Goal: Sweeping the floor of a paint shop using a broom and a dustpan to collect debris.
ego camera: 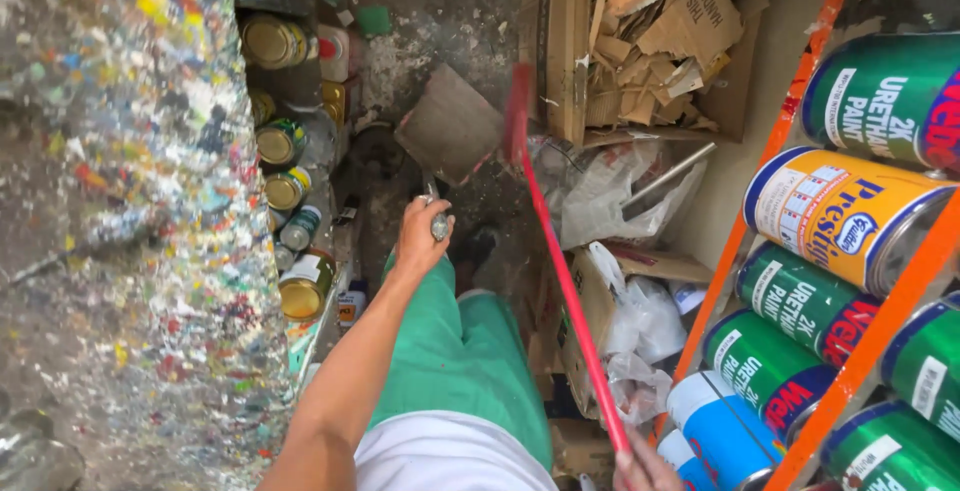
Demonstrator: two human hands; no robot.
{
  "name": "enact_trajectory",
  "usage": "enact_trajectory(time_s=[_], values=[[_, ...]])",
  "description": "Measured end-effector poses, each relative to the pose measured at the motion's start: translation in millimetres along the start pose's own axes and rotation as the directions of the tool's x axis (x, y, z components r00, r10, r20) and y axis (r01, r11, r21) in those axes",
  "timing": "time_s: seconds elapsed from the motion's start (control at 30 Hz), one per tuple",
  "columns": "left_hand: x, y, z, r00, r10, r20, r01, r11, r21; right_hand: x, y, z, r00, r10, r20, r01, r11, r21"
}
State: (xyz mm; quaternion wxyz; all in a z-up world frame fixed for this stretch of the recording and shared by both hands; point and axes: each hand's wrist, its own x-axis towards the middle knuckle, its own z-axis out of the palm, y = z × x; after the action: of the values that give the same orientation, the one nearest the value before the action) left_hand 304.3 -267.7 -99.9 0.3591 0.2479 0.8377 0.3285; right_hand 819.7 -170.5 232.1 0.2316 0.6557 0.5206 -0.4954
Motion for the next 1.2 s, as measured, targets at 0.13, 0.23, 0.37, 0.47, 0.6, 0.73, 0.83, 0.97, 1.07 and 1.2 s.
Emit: enact_trajectory(time_s=[0.13, 0.23, 0.37, 0.47, 0.6, 0.73, 0.83, 0.97, 1.07, 1.2], values=[[-49, 6, 15, 1.0, 0.016, 0.02, -0.017, 1.0, 0.016, 49, -171, -19, 0.972, -0.223, 0.067, 0.231, 0.959, -0.161], [-94, 15, 36, 1.0, -0.012, 0.024, 0.011, 1.0, 0.023, 87, -289, -12, 0.85, -0.483, 0.21, 0.527, 0.77, -0.359], [-160, 51, 36, 0.997, -0.058, -0.042, 0.057, 0.998, -0.031, 192, -359, 37, 0.862, -0.446, 0.242, 0.46, 0.483, -0.745], [-218, 64, 33, 0.988, -0.125, -0.085, 0.12, 0.991, -0.063, 344, -329, 64, 0.846, -0.454, 0.28, 0.45, 0.325, -0.832], [-294, 70, 18, 0.972, -0.183, -0.147, 0.157, 0.973, -0.169, 357, -297, 107, 0.875, -0.395, 0.279, 0.443, 0.422, -0.791], [-360, 61, 16, 0.948, -0.239, -0.209, 0.195, 0.958, -0.213, 297, -216, 102, 0.908, -0.304, 0.289, 0.408, 0.48, -0.777], [-394, 44, 23, 0.937, -0.267, -0.226, 0.222, 0.953, -0.208, 233, -188, 79, 0.905, -0.253, 0.343, 0.426, 0.567, -0.706], [-426, 0, 47, 0.916, -0.346, -0.204, 0.306, 0.929, -0.206, 108, -209, 45, 0.854, -0.352, 0.383, 0.52, 0.581, -0.626], [-456, -37, 67, 0.9, -0.393, -0.187, 0.351, 0.91, -0.22, 75, -211, 53, 0.892, -0.351, 0.285, 0.448, 0.599, -0.664], [-485, -65, 81, 0.875, -0.447, -0.183, 0.399, 0.882, -0.251, 190, -223, 100, 0.82, -0.541, 0.188, 0.487, 0.484, -0.727]])
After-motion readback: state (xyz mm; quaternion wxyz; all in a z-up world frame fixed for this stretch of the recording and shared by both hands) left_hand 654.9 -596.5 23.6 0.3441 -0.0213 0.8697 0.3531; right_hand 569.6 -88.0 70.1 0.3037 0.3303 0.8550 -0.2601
